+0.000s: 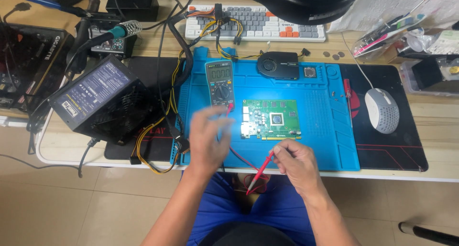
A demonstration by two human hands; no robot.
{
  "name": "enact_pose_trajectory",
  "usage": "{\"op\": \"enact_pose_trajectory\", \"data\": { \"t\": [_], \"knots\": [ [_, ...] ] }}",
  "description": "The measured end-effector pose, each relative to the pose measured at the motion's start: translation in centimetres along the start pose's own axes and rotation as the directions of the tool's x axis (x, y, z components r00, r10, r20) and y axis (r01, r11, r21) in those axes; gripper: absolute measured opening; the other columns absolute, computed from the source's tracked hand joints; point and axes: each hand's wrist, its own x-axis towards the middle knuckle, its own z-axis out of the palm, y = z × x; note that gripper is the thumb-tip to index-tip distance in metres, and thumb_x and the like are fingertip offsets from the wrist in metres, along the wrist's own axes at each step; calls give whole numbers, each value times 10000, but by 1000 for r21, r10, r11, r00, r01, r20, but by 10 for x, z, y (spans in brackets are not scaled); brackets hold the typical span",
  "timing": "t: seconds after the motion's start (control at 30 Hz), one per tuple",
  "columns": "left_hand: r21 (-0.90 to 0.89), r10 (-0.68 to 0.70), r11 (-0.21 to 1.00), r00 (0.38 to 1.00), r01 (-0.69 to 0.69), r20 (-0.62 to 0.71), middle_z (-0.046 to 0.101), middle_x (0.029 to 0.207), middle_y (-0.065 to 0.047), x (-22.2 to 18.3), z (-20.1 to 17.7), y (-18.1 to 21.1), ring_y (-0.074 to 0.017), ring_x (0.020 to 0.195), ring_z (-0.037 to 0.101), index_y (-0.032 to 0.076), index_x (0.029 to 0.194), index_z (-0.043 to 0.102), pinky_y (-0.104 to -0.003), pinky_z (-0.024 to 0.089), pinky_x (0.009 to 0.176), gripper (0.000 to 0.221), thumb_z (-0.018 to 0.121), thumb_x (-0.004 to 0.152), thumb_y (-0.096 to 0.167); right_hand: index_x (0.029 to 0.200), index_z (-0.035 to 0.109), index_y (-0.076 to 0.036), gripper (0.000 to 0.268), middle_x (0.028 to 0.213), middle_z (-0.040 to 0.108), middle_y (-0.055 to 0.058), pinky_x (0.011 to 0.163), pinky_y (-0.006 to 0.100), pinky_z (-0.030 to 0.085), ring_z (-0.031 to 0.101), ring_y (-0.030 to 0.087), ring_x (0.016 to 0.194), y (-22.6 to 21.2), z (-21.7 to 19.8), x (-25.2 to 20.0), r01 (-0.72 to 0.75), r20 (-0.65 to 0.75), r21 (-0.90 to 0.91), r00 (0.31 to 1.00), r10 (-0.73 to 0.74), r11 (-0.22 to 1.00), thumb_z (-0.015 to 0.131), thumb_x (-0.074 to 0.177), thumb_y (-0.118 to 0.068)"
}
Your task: Testing electrical components on a graphics card PCB using a digital multimeter to diagnose potential issues.
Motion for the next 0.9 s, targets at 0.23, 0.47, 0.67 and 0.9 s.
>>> {"op": "enact_pose_trajectory", "data": {
  "t": [0.23, 0.47, 0.67, 0.9],
  "knots": [
    [-401, 448, 880, 724, -254, 525, 719, 1256, -215, -40, -34, 51, -402, 969, 672, 59, 1532, 526, -510, 477, 737, 460, 748, 1131, 20, 828, 789, 3, 272, 575, 602, 71, 454, 270, 393, 505, 124, 481, -7, -13, -20, -132, 144, 89, 982, 118, 987, 669, 1042, -112],
    [-492, 420, 851, 800, -184, 428, 702, 1148, -106, -61, -36, 78, -311, 983, 732, 86, 1434, 663, -454, 576, 834, 277, 714, 1176, 171, 848, 730, -36, 385, 661, 577, 49, 463, 292, 366, 471, 155, 536, 8, -22, -59, -315, 222, 167, 935, 276, 934, 715, 1058, -359],
    [-500, -72, 813, 905, 297, 419, 539, 1368, -206, -87, -36, 56, -311, 1178, 721, -17, 1320, 760, -253, 715, 898, 478, 839, 895, -221, 1266, 770, 191, 567, 825, 614, 176, 573, 362, 334, 484, 226, 642, 68, -47, -120, -455, 289, 361, 885, 366, 814, 533, 880, -151],
    [-452, -178, 855, 963, 252, 202, 710, 1428, -252, -25, -33, 39, -384, 1321, 768, 24, 1325, 709, -445, 687, 1155, 346, 561, 1174, 297, 1655, 558, -96, 649, 849, 705, 187, 616, 356, 554, 631, 259, 609, 72, -58, -153, -552, 278, 173, 822, 497, 816, 623, 1036, -280]
  ]
}}
